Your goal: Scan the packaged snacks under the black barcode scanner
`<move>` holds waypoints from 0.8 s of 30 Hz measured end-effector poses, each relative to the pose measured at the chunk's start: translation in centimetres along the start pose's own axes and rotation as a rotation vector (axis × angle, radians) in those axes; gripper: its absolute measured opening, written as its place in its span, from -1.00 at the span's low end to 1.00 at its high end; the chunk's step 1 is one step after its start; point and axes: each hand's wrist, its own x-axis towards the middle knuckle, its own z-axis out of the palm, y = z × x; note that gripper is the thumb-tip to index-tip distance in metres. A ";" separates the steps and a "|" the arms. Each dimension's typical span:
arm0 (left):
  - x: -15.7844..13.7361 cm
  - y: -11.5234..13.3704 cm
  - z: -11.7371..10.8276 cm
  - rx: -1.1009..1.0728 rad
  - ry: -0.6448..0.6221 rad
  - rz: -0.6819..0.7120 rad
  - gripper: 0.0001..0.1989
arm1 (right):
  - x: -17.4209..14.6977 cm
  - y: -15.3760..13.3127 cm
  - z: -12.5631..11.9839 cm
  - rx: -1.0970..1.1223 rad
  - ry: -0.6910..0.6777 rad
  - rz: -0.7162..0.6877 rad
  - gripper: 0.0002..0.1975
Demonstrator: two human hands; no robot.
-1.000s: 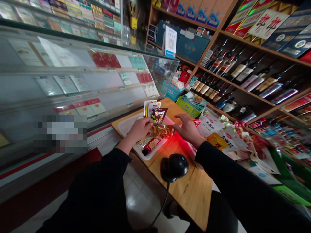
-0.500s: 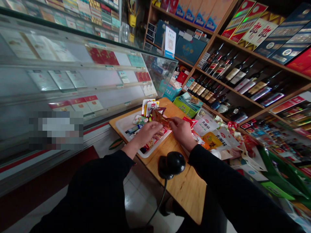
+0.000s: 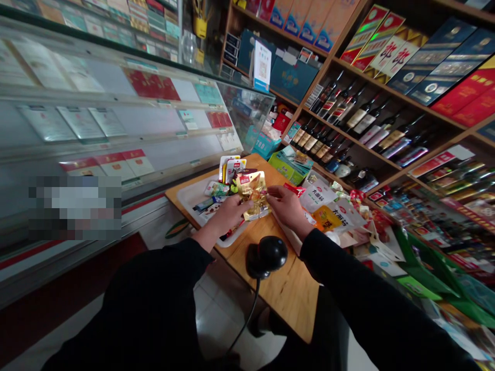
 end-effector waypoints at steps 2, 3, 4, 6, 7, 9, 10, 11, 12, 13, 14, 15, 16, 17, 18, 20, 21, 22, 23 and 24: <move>-0.3 0.2 -0.1 0.094 -0.034 0.020 -0.57 | 0.1 0.7 -0.7 0.076 -0.121 0.020 -0.77; -0.4 0.3 -0.1 0.129 -0.045 0.024 -0.57 | -0.1 0.9 -0.9 0.080 -0.171 0.027 -0.80; -0.4 0.4 -0.1 0.160 -0.046 0.031 -0.57 | -0.3 1.1 -1.0 0.066 -0.203 0.037 -0.83; -0.5 0.5 -0.2 0.209 -0.054 0.039 -0.57 | -0.9 1.3 -1.1 0.030 -0.221 0.053 -0.81; -0.5 0.5 -0.2 0.230 -0.066 0.040 -0.58 | -1.2 1.4 -1.0 0.028 -0.217 0.054 -0.81; -0.6 0.5 -0.1 0.274 -0.104 0.044 -0.60 | -1.6 1.6 -0.9 0.049 -0.213 0.044 -0.83; -0.7 0.5 -0.1 0.301 -0.119 0.048 -0.62 | -1.8 1.7 -0.9 0.056 -0.214 0.040 -0.83; -0.8 0.5 0.0 0.330 -0.129 0.056 -0.64 | -1.9 1.8 -0.9 0.056 -0.218 0.041 -0.82; -0.9 0.5 0.1 0.358 -0.134 0.066 -0.65 | -2.1 2.0 -0.9 0.049 -0.221 0.045 -0.82; -1.0 0.5 0.1 0.382 -0.138 0.077 -0.67 | -2.2 2.1 -1.0 0.037 -0.224 0.051 -0.81; -1.1 0.4 0.2 0.403 -0.147 0.086 -0.67 | -2.3 2.2 -1.0 0.026 -0.229 0.056 -0.81; -1.2 0.4 0.3 0.419 -0.155 0.093 -0.68 | -2.4 2.4 -1.1 0.022 -0.236 0.057 -0.80; -1.3 0.3 0.3 0.433 -0.161 0.096 -0.68 | -2.6 2.6 -1.1 0.021 -0.242 0.056 -0.79; -1.3 0.2 0.4 0.448 -0.163 0.094 -0.69 | -2.7 2.8 -1.1 0.019 -0.248 0.053 -0.78; -1.4 0.2 0.4 0.467 -0.163 0.090 -0.70 | -2.8 3.1 -1.2 0.015 -0.252 0.050 -0.78; -1.5 0.1 0.6 0.517 -0.156 0.084 -0.71 | -3.1 3.7 -1.2 -0.009 -0.259 0.049 -0.78; -1.5 0.1 0.7 0.544 -0.153 0.091 -0.72 | -3.2 4.0 -1.2 -0.032 -0.259 0.054 -0.79; -1.6 0.0 0.8 0.571 -0.153 0.102 -0.72 | -3.3 4.3 -1.2 -0.059 -0.260 0.061 -0.79; -1.6 0.1 0.9 0.595 -0.155 0.114 -0.73 | -3.4 4.6 -1.2 -0.084 -0.263 0.071 -0.79; -1.7 0.1 1.0 0.616 -0.155 0.125 -0.73 | -3.6 4.8 -1.2 -0.108 -0.268 0.080 -0.80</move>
